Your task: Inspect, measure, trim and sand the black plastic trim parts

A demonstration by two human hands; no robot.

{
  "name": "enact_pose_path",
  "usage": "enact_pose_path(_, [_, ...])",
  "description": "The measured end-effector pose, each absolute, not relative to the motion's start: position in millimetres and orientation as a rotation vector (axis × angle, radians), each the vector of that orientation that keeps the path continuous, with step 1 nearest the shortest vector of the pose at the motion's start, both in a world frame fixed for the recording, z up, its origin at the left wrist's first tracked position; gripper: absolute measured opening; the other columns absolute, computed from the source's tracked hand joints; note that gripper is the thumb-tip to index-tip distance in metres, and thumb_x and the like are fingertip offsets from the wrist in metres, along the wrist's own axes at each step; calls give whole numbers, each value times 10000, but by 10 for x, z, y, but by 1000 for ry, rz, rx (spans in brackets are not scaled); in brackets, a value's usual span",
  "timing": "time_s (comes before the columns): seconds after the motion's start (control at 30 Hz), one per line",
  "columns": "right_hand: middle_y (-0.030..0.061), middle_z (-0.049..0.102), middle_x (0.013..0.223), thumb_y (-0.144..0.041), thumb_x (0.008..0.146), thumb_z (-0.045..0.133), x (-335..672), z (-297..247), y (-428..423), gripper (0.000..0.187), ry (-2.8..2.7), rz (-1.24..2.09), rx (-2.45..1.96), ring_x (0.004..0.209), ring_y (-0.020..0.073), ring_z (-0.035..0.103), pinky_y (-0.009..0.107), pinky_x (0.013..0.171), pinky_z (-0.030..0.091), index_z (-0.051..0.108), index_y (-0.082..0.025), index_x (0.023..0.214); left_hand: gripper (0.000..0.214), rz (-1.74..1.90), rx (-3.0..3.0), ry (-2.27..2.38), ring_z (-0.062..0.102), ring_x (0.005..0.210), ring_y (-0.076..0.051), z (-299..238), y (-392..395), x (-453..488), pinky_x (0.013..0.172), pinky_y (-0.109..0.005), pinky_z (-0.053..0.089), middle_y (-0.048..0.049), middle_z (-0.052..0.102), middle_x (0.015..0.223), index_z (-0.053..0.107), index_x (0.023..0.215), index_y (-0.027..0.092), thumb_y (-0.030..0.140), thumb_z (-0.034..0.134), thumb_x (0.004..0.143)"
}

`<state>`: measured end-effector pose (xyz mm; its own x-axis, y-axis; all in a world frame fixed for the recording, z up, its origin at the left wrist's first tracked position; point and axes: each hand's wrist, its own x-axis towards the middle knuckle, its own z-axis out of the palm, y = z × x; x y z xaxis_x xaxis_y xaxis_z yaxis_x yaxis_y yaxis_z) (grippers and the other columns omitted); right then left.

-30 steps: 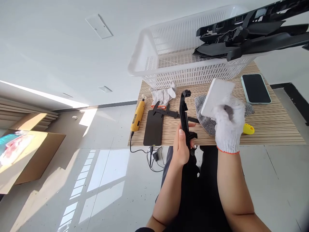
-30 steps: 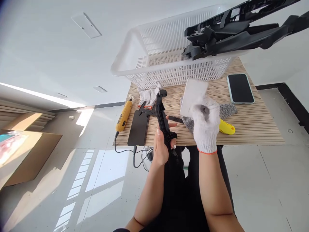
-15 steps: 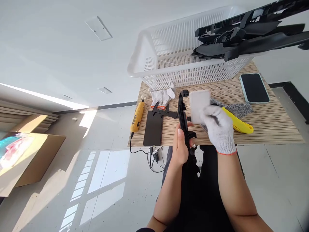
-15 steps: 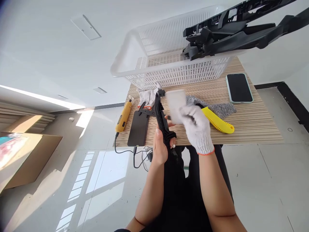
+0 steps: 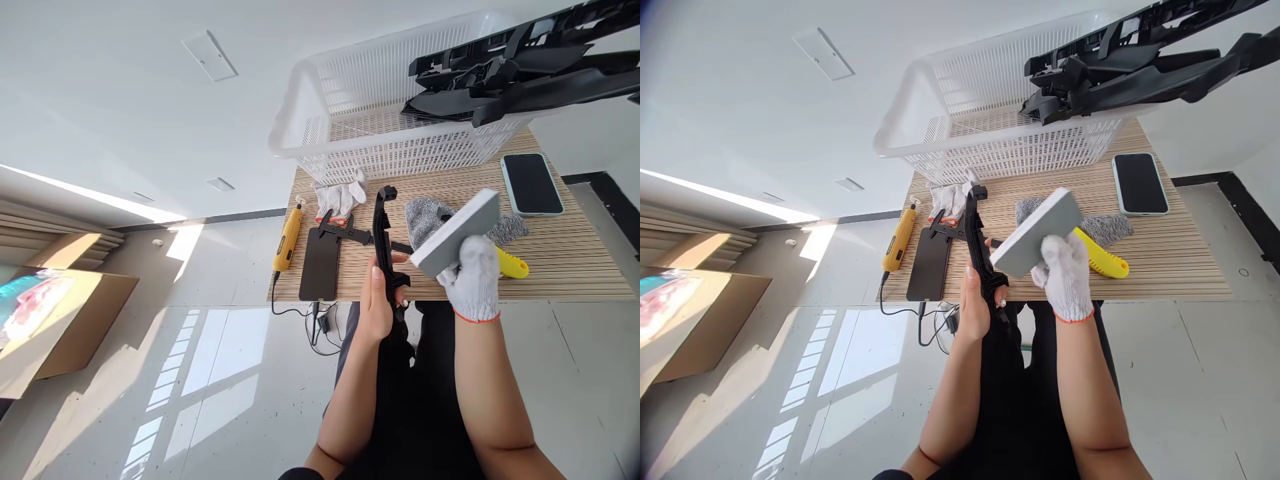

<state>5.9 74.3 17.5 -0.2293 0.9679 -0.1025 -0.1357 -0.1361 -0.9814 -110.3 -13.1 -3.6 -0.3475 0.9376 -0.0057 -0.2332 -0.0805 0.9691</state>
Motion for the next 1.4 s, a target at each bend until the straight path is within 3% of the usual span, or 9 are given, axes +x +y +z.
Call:
enact_pose_path(0.1, [-70,510,516,-392,805,721,12,238,742,271,-1170,1700,-1124,351,100,430,222,311,340,502,-233,785,554,1602,817,1251,416,476,-95,-44,-127,-1102,482,-267,408,-2,614,740,562,1275,206,630,326,1007])
enact_pose_path(0.23, [-100,453,482,-483,870,619,-84,324,739,273,-864,1519,-1143,343,77,378,181,309,306,494,-245,824,547,1620,816,1292,436,479,-82,-37,-118,-1098,454,-276,386,-53,686,1013,566,1279,237,650,354,989])
enact_pose_path(0.33, [-94,447,468,-457,819,691,-113,339,717,296,-979,1682,-1162,343,91,401,200,305,325,492,-243,772,573,1586,795,1290,426,476,-101,-43,-119,-1102,488,-272,399,-1,614,714,588,1174,196,675,341,982])
enact_pose_path(0.47, [-96,449,468,-497,867,620,-152,325,694,305,-886,1451,-1170,352,87,398,192,323,319,470,-249,769,567,1602,782,1291,412,472,-89,-44,-122,-1108,469,-270,383,-28,664,844,570,1206,215,682,346,975])
enact_pose_path(0.57, [-99,441,450,-512,842,657,-185,315,694,332,-1045,1611,-1153,338,93,389,205,311,308,475,-245,768,584,1588,788,1307,423,478,-100,-33,-119,-1106,480,-269,399,-8,617,727,599,1155,190,683,342,976])
enact_pose_path(0.73, [-92,488,499,-557,870,612,-222,315,735,366,-759,1428,-1144,353,69,365,188,316,282,445,-250,761,538,1615,817,1287,413,482,-69,-4,-108,-1090,448,-269,384,-77,669,1162,528,1326,254,634,329,1002])
enact_pose_path(1.1, [-21,625,539,-518,772,740,-273,390,760,348,-1129,1624,-1030,392,133,553,221,321,382,586,-207,789,534,1593,829,1318,428,508,-86,-32,-98,-1084,475,-270,413,-49,662,982,583,1255,230,632,339,1003])
enact_pose_path(1.23, [-73,555,512,-512,857,623,-254,363,792,296,-615,1235,-1121,361,92,450,203,324,335,508,-257,760,540,1565,864,1330,424,495,-73,-13,-96,-1082,474,-270,406,-76,670,1132,594,1224,225,625,300,1012])
enact_pose_path(1.4, [-72,489,446,-492,853,653,-169,256,748,302,-1132,1517,-1052,332,114,441,231,305,334,573,-226,734,525,1604,849,1300,426,503,-67,-26,-87,-1082,471,-258,398,-79,660,1173,562,1263,228,615,305,1016])
